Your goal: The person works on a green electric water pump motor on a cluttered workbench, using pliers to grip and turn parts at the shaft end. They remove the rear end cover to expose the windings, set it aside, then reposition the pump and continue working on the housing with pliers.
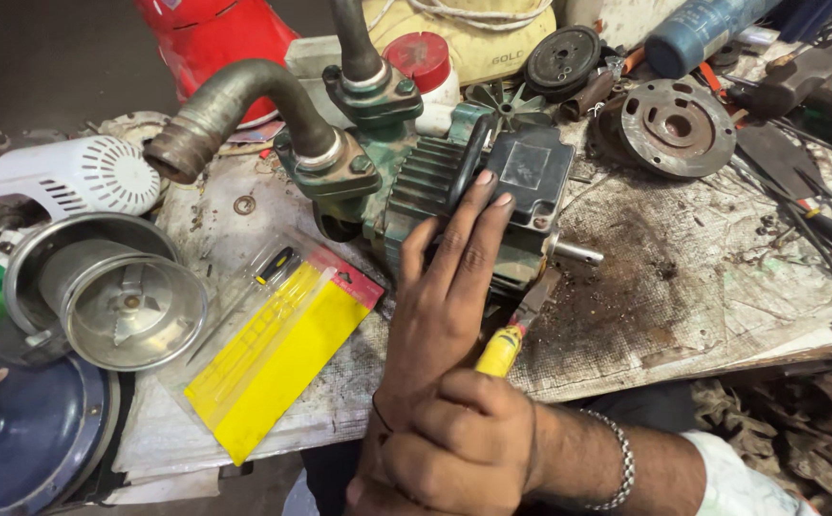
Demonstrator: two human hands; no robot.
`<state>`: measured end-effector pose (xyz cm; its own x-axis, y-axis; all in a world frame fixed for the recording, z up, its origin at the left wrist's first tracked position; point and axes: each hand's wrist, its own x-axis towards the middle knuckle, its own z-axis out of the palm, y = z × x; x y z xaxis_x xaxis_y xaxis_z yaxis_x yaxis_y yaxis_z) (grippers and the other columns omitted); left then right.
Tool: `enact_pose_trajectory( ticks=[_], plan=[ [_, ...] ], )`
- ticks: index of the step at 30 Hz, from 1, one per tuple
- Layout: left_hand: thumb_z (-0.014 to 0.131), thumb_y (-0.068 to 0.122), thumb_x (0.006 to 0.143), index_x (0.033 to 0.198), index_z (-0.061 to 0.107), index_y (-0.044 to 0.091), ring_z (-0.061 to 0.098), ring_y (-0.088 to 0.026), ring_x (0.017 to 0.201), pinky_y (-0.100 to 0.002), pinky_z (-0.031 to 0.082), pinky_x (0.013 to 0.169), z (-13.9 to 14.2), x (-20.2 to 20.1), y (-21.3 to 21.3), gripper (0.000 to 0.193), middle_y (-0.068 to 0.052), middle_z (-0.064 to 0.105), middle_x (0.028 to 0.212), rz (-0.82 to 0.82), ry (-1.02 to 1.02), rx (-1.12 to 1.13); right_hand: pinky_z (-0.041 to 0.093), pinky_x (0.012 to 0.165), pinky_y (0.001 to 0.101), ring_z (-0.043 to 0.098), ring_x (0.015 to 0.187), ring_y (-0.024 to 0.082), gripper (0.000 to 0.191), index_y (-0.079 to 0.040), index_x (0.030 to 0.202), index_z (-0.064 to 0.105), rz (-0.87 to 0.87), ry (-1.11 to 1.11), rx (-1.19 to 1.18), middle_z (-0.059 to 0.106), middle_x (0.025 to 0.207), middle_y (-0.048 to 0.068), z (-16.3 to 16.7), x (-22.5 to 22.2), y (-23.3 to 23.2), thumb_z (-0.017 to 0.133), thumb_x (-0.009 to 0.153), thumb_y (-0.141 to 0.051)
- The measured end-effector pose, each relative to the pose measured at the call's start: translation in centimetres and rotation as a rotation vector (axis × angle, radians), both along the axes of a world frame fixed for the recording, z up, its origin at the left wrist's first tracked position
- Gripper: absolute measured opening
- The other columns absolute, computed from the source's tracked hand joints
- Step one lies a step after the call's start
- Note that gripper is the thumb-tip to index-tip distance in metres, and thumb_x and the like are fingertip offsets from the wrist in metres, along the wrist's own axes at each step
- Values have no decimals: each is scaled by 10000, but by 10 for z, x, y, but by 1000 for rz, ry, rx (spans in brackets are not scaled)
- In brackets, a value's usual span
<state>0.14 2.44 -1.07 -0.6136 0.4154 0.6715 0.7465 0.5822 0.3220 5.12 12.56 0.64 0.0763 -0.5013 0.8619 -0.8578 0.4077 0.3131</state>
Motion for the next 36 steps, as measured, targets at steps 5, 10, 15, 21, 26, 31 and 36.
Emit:
enact_pose_trajectory(
  ticks=[5,10,15,21,26,31,36],
  plan=[
    [520,265,1051,1528,465,91,375,-263,1590,-465,319,1250,11,1,-1,510,-129,391,1676,5,104,-105,524,778,373,642,854,228,512,-125,1014,639,-102,-655,-332,632,917,29,20,8,8,877,689,-440],
    [472,358,967,1469,465,-38,356,-305,1560,-552,284,1252,23,20,-3,639,-157,455,1575,-97,-73,93,551,913,439,667,1012,321,828,32,1255,497,-160,-561,-477,626,1165,165,34,5,9,836,733,-514],
    [477,318,1074,1507,478,25,370,-264,1605,-555,302,1278,10,8,4,523,-147,451,1642,22,42,-41,553,1006,514,685,1175,343,525,-123,1193,505,-20,-413,-511,587,1280,129,22,9,-2,898,908,-322],
    [546,339,1060,1501,469,31,398,-290,1578,-547,334,1220,2,-6,6,543,-154,453,1619,14,92,-49,452,1152,594,511,1340,442,387,-73,1251,659,-432,-424,-476,532,1317,222,41,29,-9,657,866,-108],
    [735,310,963,1499,487,80,401,-394,1478,-527,374,1234,4,11,7,634,-213,369,1638,-24,-2,149,438,1175,565,465,1373,420,324,-55,1222,647,-648,-515,-684,488,1336,248,45,52,22,590,903,-60],
    [813,234,892,1162,697,216,388,-360,1420,-481,355,1238,-2,13,15,295,-110,465,1469,49,130,57,458,1115,519,504,1297,361,293,-74,1198,650,-637,-480,-726,520,1284,207,8,54,76,592,912,-104],
    [794,171,893,1049,759,199,402,-301,1374,-534,316,1163,-5,16,15,162,-44,524,1370,59,223,-71,478,1056,473,543,1222,302,266,-93,1174,652,-772,-510,-793,552,1233,166,-18,23,134,594,921,-149]
  ],
)
